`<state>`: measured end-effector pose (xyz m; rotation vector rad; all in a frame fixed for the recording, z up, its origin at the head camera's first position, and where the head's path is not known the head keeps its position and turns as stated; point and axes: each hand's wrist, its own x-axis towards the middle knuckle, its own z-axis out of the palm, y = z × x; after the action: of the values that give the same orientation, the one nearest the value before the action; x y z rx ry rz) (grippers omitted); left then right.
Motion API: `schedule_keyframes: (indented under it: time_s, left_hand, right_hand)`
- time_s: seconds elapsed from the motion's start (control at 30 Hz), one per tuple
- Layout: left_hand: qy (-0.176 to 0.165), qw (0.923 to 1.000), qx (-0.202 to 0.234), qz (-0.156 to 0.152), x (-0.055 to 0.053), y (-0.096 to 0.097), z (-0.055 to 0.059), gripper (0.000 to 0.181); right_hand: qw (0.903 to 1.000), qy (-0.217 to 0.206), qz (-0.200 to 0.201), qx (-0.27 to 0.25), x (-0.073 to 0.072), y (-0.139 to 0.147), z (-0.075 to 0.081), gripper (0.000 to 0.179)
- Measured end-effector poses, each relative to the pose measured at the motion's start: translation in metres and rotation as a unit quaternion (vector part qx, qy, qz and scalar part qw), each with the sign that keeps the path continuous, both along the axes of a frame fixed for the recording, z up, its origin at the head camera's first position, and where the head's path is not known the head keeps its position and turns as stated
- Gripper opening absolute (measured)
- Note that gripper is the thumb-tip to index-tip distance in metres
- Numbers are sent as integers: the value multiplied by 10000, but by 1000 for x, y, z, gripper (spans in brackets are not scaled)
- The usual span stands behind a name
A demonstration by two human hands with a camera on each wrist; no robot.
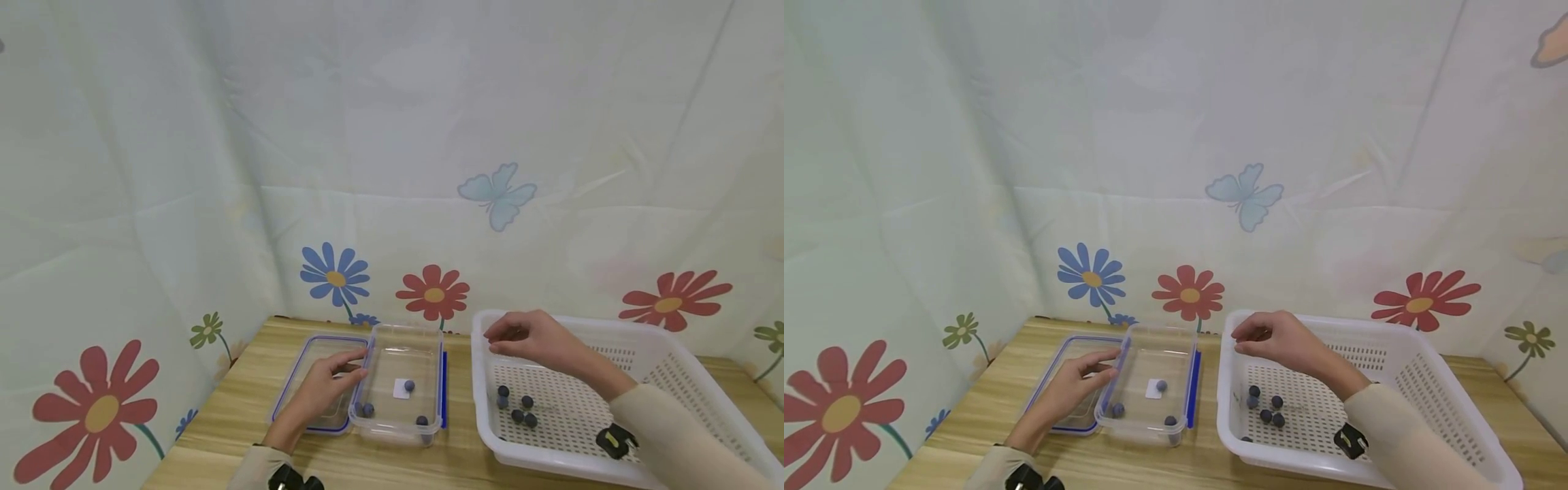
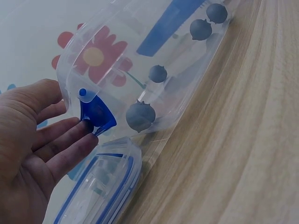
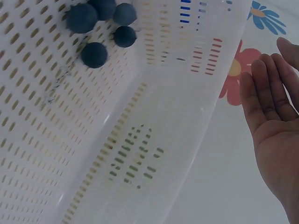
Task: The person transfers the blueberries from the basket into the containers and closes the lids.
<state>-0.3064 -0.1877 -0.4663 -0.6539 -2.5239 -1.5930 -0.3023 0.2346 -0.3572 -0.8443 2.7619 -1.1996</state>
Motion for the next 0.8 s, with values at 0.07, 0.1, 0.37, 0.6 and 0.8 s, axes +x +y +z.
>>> schedule_keyframes:
  time_s: [0.07, 0.1, 0.37, 0.6, 0.8]
  left_hand:
    - [20, 10000, -5, 9, 0, 0, 0, 45]
    - [32, 10000, -6, 10, 0, 0, 0, 45]
    - [26, 10000, -23, -1, 0, 0, 1, 46]
    - [46, 10000, -34, -16, -1, 0, 0, 45]
    - [5, 10000, 15, -5, -2, 0, -2, 45]
  right_hand:
    - [10000, 10, -20, 27, 1, 4, -2, 28]
    - [10000, -3, -37, 29, 1, 6, -3, 28]
    - [9999, 10, -126, 98, 2, 27, -12, 26]
    - [9995, -211, -198, 162, 1, 41, -19, 22]
    - [9990, -357, -175, 223, -2, 45, -26, 21]
